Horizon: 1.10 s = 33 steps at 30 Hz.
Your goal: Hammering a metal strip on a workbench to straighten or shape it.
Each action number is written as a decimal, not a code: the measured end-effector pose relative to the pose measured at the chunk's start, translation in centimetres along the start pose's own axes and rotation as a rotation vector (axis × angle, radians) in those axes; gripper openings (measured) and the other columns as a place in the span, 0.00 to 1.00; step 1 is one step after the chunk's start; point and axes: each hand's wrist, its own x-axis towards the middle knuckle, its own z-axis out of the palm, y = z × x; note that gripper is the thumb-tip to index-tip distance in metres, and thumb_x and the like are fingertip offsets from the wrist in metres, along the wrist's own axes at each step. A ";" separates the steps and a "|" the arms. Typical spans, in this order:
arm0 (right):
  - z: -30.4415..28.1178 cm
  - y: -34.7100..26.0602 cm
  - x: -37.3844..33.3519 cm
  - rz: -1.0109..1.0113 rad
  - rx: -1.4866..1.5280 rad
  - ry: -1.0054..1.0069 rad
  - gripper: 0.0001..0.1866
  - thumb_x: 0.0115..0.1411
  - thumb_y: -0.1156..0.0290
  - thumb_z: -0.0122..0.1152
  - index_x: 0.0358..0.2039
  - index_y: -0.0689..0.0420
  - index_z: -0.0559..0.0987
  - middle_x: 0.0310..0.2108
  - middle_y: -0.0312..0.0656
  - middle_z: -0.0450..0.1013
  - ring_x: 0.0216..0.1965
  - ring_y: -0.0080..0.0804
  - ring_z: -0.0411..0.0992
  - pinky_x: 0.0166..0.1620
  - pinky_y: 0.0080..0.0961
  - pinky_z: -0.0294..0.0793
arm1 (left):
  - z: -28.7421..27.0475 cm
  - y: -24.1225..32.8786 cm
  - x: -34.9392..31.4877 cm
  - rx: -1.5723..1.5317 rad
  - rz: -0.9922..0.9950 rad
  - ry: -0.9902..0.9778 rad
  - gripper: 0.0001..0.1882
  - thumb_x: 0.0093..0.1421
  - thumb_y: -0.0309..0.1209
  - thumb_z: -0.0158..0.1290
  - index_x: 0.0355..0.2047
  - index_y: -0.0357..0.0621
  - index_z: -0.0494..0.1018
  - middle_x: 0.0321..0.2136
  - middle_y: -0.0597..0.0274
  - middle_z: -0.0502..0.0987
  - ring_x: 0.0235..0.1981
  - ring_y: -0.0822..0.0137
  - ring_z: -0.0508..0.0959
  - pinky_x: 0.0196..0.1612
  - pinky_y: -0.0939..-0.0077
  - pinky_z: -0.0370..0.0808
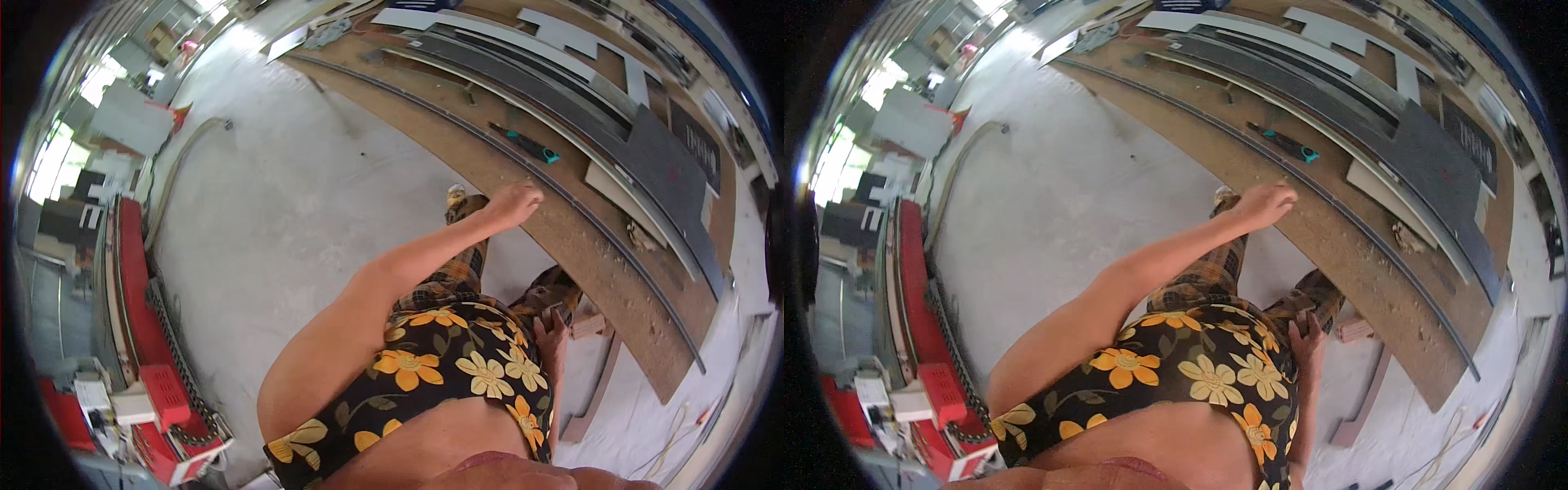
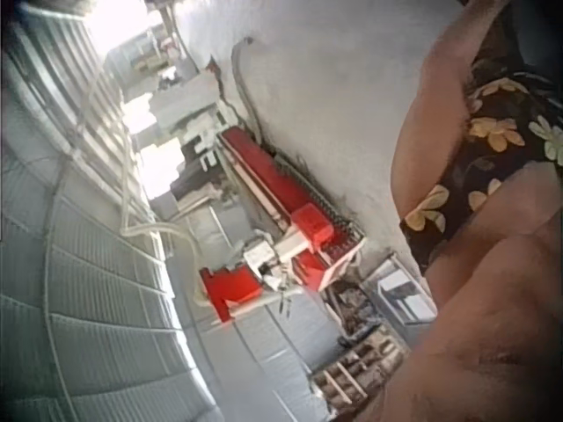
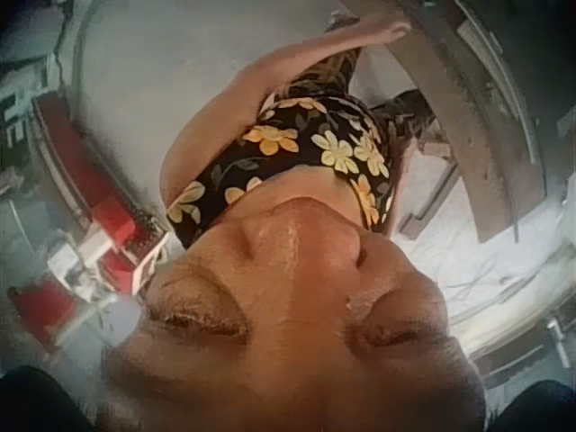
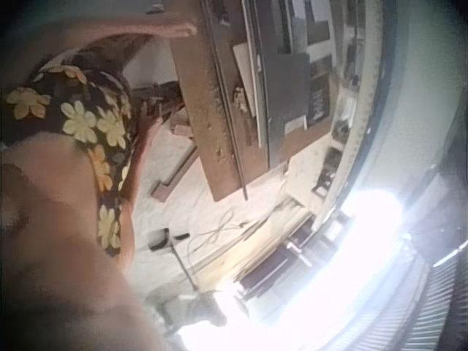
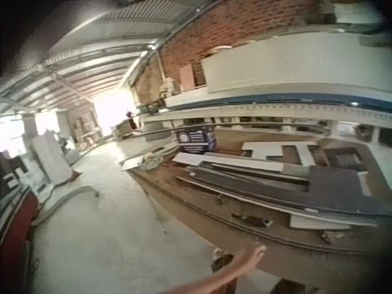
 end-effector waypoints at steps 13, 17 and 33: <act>-2.2 -4.4 -1.9 0.044 -0.026 0.020 0.19 0.55 0.71 0.63 0.47 0.63 0.75 0.31 0.52 0.76 0.30 0.36 0.69 0.37 0.30 0.72 | 5.6 -1.1 7.0 0.283 -0.031 -0.113 0.17 0.64 0.25 0.46 0.53 0.42 0.72 0.51 0.45 0.68 0.48 0.47 0.75 0.52 0.56 0.72; -2.3 -2.1 -1.8 0.099 -0.045 -0.011 0.23 0.54 0.69 0.64 0.50 0.65 0.75 0.35 0.57 0.77 0.33 0.40 0.75 0.39 0.32 0.74 | 5.9 -2.0 7.4 0.345 0.013 -0.101 0.13 0.62 0.26 0.48 0.46 0.40 0.75 0.46 0.45 0.71 0.44 0.50 0.76 0.49 0.55 0.73; -1.2 -4.0 0.4 0.128 -0.066 -0.062 0.26 0.55 0.68 0.64 0.51 0.70 0.73 0.41 0.59 0.77 0.42 0.46 0.78 0.45 0.35 0.75 | 4.3 -2.8 3.0 0.323 0.146 -0.134 0.13 0.57 0.25 0.51 0.44 0.41 0.71 0.43 0.46 0.73 0.34 0.51 0.81 0.35 0.59 0.76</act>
